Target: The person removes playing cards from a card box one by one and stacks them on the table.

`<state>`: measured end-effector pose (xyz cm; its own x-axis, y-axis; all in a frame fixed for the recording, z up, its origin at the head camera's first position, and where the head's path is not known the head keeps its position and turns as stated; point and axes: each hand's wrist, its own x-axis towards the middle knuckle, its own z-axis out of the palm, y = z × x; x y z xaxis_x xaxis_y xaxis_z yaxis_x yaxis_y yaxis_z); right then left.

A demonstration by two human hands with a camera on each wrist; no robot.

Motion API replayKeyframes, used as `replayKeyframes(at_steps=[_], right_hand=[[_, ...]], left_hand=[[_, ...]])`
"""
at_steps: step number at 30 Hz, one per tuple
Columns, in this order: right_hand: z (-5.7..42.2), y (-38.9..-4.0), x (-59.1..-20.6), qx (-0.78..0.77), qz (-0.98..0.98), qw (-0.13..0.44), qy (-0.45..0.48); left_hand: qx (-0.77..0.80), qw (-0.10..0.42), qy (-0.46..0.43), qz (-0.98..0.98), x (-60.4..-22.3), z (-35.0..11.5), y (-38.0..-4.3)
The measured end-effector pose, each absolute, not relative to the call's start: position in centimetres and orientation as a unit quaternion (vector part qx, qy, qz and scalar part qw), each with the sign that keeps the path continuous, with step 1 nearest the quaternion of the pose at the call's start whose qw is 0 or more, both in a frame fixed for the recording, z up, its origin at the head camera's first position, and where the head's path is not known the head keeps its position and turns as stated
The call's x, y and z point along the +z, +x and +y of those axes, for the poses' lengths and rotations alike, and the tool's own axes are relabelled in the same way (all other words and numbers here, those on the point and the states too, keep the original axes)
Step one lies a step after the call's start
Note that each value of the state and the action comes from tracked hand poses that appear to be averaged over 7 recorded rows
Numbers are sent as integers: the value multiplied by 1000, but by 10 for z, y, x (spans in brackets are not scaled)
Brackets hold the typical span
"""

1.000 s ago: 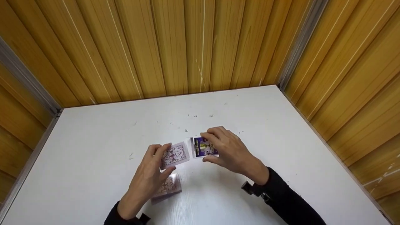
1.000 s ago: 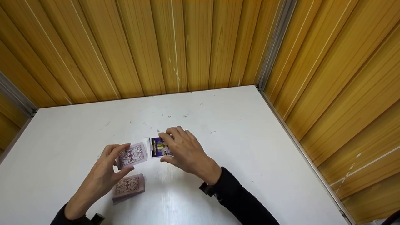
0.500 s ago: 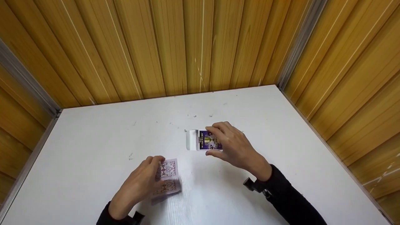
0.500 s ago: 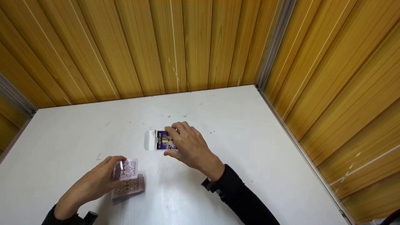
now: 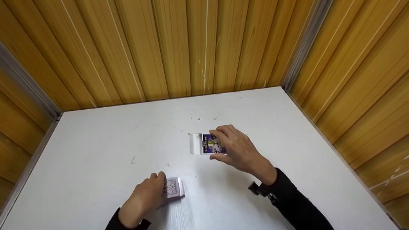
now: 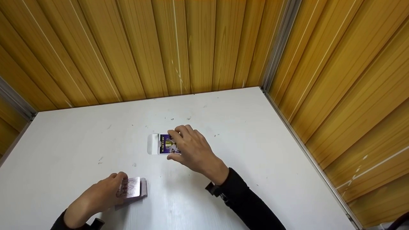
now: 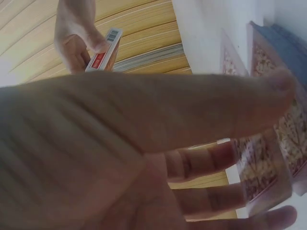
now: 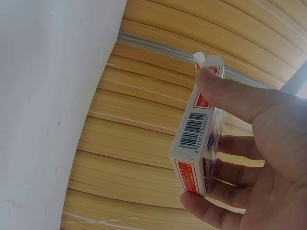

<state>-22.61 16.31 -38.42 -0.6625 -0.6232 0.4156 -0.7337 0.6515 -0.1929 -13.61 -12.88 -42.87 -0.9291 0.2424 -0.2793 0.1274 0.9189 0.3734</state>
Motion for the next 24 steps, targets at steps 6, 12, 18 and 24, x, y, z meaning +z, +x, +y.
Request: replayKeyframes(at_steps=[6, 12, 18, 24], right_hand=[[163, -225, -385, 176, -897, 154, 376], [163, -225, -387, 178, -897, 152, 376], [163, -225, -387, 175, -896, 152, 379], [163, -225, -387, 174, -895, 154, 381]], left_hand=[[179, 163, 93, 966, -434, -127, -136], [175, 155, 106, 967, -441, -125, -136], [148, 148, 109, 972, -447, -121, -138], [156, 137, 115, 971, -450, -121, -138]])
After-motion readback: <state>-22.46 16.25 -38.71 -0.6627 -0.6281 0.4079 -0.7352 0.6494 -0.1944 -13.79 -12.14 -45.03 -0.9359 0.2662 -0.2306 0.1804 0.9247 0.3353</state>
